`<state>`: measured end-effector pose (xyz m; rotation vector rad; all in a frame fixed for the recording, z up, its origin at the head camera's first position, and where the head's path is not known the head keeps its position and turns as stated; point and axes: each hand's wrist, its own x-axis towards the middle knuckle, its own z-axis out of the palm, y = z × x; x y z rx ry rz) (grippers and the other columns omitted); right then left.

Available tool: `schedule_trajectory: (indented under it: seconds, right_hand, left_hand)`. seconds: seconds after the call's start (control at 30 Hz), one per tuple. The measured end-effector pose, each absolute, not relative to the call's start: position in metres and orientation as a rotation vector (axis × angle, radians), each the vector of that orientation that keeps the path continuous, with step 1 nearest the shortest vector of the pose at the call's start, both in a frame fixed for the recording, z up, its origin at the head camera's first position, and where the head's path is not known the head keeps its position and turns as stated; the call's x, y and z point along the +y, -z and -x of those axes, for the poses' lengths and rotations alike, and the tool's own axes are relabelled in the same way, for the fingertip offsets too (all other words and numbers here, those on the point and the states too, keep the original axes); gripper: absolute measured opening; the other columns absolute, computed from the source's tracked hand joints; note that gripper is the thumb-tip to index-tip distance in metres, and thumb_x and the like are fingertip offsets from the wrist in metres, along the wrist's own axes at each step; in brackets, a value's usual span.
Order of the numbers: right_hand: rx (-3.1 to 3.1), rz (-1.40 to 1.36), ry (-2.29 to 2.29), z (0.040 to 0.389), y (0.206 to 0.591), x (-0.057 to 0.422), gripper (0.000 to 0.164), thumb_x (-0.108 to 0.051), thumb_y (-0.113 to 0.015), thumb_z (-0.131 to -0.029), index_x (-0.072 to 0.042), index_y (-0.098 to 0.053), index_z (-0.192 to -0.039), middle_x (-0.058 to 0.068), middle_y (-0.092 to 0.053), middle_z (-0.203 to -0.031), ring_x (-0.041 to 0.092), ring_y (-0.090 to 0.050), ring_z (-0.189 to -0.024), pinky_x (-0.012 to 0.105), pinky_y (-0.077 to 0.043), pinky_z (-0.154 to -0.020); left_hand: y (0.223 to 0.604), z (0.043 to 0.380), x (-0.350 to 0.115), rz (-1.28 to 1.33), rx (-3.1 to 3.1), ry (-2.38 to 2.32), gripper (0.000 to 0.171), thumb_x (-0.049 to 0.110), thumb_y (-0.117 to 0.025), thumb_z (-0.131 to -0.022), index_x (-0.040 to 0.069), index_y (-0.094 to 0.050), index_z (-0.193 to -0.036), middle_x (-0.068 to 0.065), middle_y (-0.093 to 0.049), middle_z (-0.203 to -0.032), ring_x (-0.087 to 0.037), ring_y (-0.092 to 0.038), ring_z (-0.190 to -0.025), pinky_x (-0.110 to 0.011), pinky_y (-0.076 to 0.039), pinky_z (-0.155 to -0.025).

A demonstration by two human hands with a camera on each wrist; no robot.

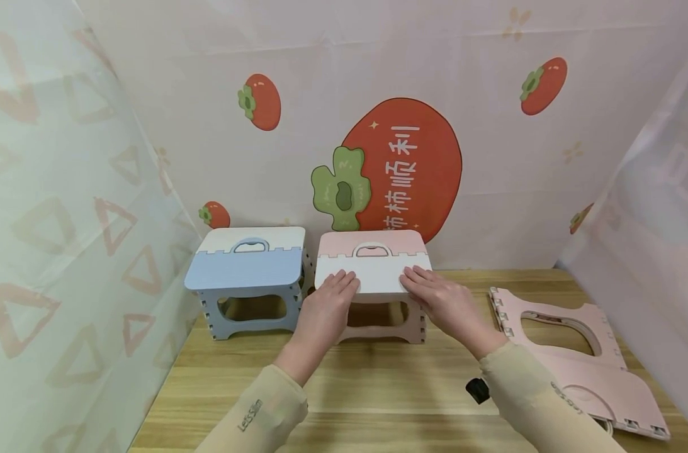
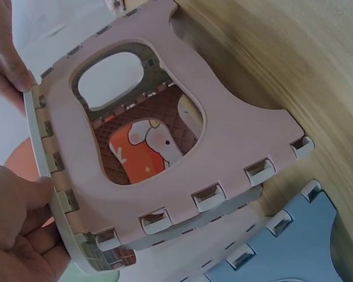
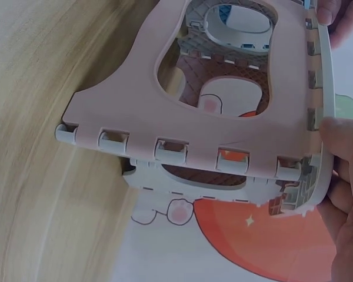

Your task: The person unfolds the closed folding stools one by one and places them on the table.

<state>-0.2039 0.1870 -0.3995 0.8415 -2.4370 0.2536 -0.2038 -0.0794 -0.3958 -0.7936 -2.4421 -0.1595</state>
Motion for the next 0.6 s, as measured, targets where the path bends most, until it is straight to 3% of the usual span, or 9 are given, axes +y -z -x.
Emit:
schedule_trajectory:
  seconds: [0.6]
  right_hand:
    - [-2.529, -0.83, -0.255, 0.216, 0.397, 0.178, 0.048, -0.006, -0.075, -0.091, -0.011, -0.066, -0.138, 0.01, -0.063, -0.142, 0.03, -0.061, -0.129, 0.05, -0.056, -0.096]
  left_hand:
    - [0.398, 0.22, -0.085, 0.766, -2.425, 0.243, 0.031, -0.007, -0.066, -0.094, 0.005, -0.073, -0.121, -0.01, -0.071, -0.129, -0.028, -0.065, -0.124, -0.04, -0.05, -0.108]
